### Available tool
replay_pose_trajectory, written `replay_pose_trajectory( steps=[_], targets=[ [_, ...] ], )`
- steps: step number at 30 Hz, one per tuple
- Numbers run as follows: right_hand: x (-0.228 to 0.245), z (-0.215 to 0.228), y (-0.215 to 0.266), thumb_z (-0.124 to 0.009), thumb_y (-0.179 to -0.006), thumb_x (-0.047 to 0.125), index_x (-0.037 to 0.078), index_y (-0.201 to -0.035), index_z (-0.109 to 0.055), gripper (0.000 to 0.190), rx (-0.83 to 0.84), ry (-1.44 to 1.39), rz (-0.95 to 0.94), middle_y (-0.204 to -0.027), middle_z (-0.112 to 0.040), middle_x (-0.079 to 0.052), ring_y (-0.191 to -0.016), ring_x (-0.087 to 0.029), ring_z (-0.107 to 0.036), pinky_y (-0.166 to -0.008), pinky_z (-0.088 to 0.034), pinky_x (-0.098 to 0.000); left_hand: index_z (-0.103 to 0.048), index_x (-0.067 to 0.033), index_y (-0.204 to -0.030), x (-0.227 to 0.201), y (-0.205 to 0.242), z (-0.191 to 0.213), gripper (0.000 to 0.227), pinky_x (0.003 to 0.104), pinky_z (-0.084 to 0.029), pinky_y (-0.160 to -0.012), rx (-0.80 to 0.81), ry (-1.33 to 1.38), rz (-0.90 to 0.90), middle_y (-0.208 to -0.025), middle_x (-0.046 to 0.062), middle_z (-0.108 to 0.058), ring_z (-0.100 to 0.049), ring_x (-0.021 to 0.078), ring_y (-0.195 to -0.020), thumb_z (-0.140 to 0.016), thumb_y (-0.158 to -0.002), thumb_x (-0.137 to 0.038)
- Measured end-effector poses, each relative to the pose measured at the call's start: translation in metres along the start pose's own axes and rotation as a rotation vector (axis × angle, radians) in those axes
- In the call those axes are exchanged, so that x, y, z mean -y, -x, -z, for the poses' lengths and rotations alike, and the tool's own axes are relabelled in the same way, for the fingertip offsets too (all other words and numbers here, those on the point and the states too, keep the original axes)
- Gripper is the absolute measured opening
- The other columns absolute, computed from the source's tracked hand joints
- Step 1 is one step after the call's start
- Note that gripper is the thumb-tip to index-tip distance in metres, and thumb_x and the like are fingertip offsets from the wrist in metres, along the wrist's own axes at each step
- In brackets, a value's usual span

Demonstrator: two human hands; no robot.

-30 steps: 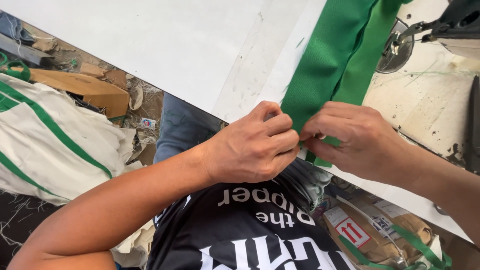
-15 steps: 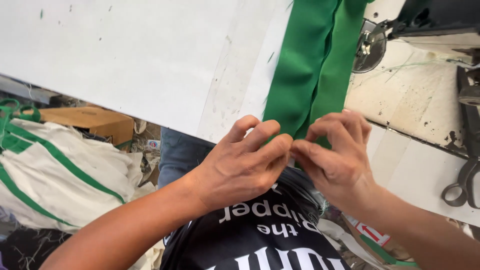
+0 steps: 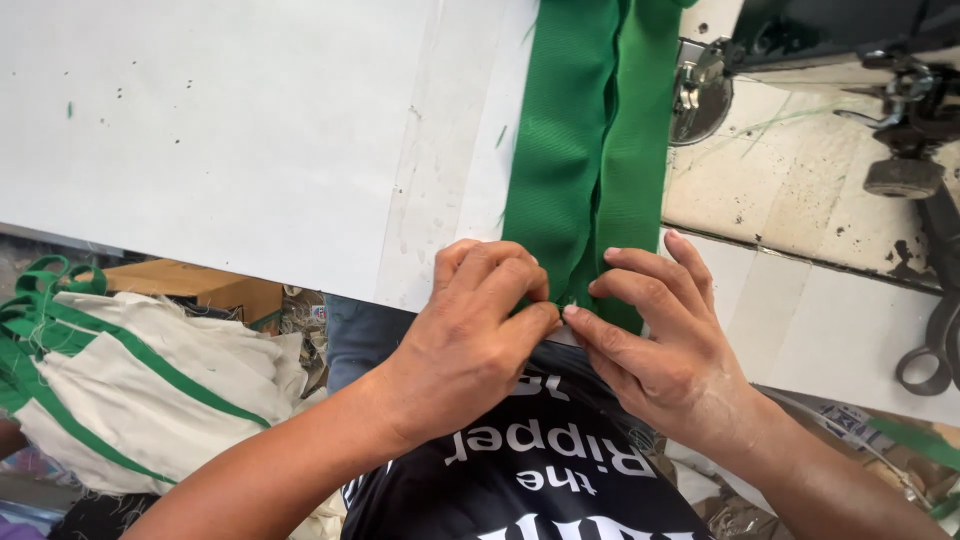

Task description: Folding and sewing green fabric strips using an industrial sewing machine to create bag components.

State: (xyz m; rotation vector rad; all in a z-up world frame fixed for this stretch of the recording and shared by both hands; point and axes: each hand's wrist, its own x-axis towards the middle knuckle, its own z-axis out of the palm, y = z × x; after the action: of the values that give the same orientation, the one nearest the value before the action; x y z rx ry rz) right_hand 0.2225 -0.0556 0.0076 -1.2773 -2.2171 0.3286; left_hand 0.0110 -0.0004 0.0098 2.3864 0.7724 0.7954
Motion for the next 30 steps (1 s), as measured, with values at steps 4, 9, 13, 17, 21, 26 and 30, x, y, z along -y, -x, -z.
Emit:
replay_pose_trajectory(
  steps=[4,9,13,17,21,26,30],
  targets=[
    [-0.004,-0.005,0.008,-0.074,-0.095,0.009,0.012,-0.103,-0.076,0.009,-0.016,-0.079,-0.05,-0.109,-0.065,-0.012,-0.117,-0.036,-0.06,-0.118,-0.032,-0.0585,-0.064,0.0003,-0.088,0.002,0.003,-0.003,0.011,0.049,-0.038,-0.091,-0.035,-0.029,-0.048,-0.099,0.012,-0.057,-0.06,0.034,-0.103,-0.062,-0.097,0.005],
    [-0.005,-0.007,0.01,-0.076,-0.093,0.007,0.011,-0.102,-0.075,0.009,-0.073,-0.134,-0.063,-0.11,-0.065,-0.012,-0.117,-0.036,-0.063,-0.12,-0.034,-0.0582,-0.063,0.0016,-0.089,0.0,-0.002,0.002,0.013,0.047,-0.039,-0.088,-0.037,-0.131,-0.107,-0.101,0.013,-0.058,-0.06,0.0321,-0.099,-0.06,-0.101,0.006],
    [-0.005,-0.006,0.009,-0.077,-0.093,0.009,0.01,-0.104,-0.075,0.011,-0.04,-0.104,-0.083,-0.11,-0.062,-0.014,-0.116,-0.037,-0.062,-0.117,-0.036,-0.0606,-0.061,0.001,-0.087,0.001,-0.001,0.001,0.015,0.046,-0.04,-0.089,-0.052,-0.16,-0.117,-0.101,0.011,-0.058,-0.06,0.0307,-0.098,-0.059,-0.101,0.008],
    [-0.004,-0.001,0.004,-0.077,-0.092,0.012,0.015,-0.108,-0.075,0.017,0.067,-0.021,-0.117,-0.112,-0.055,-0.012,-0.114,-0.033,-0.059,-0.114,-0.035,-0.0593,-0.063,0.0042,-0.092,0.003,0.007,-0.006,0.008,0.055,-0.045,-0.092,-0.094,-0.119,-0.184,-0.1,0.012,-0.057,-0.06,0.0331,-0.101,-0.063,-0.099,0.007],
    [-0.001,-0.002,0.004,-0.073,-0.095,0.013,0.015,-0.111,-0.074,0.017,0.075,-0.052,-0.156,-0.114,-0.054,-0.01,-0.115,-0.034,-0.055,-0.113,-0.035,-0.0608,-0.059,0.0091,-0.097,0.003,0.013,-0.013,0.006,0.065,-0.053,-0.095,-0.125,-0.083,-0.244,-0.099,0.012,-0.047,-0.06,0.0314,-0.1,-0.066,-0.096,0.01],
    [-0.007,-0.006,0.013,-0.076,-0.094,0.013,0.022,-0.115,-0.074,0.022,0.045,-0.104,-0.122,-0.119,-0.059,-0.009,-0.12,-0.034,-0.056,-0.116,-0.033,-0.0617,-0.06,0.0092,-0.097,0.001,0.014,-0.013,0.001,0.068,-0.057,-0.099,-0.128,-0.117,-0.257,-0.099,0.013,-0.048,-0.061,0.0312,-0.099,-0.06,-0.096,0.009],
    [-0.007,-0.006,0.013,-0.075,-0.095,0.012,0.019,-0.111,-0.076,0.017,0.023,-0.127,-0.111,-0.119,-0.063,-0.009,-0.121,-0.034,-0.056,-0.12,-0.031,-0.061,-0.06,0.0082,-0.099,0.001,0.015,-0.014,0.002,0.068,-0.056,-0.1,-0.12,-0.146,-0.272,-0.1,0.012,-0.048,-0.062,0.0293,-0.098,-0.06,-0.097,0.008]
  ],
)
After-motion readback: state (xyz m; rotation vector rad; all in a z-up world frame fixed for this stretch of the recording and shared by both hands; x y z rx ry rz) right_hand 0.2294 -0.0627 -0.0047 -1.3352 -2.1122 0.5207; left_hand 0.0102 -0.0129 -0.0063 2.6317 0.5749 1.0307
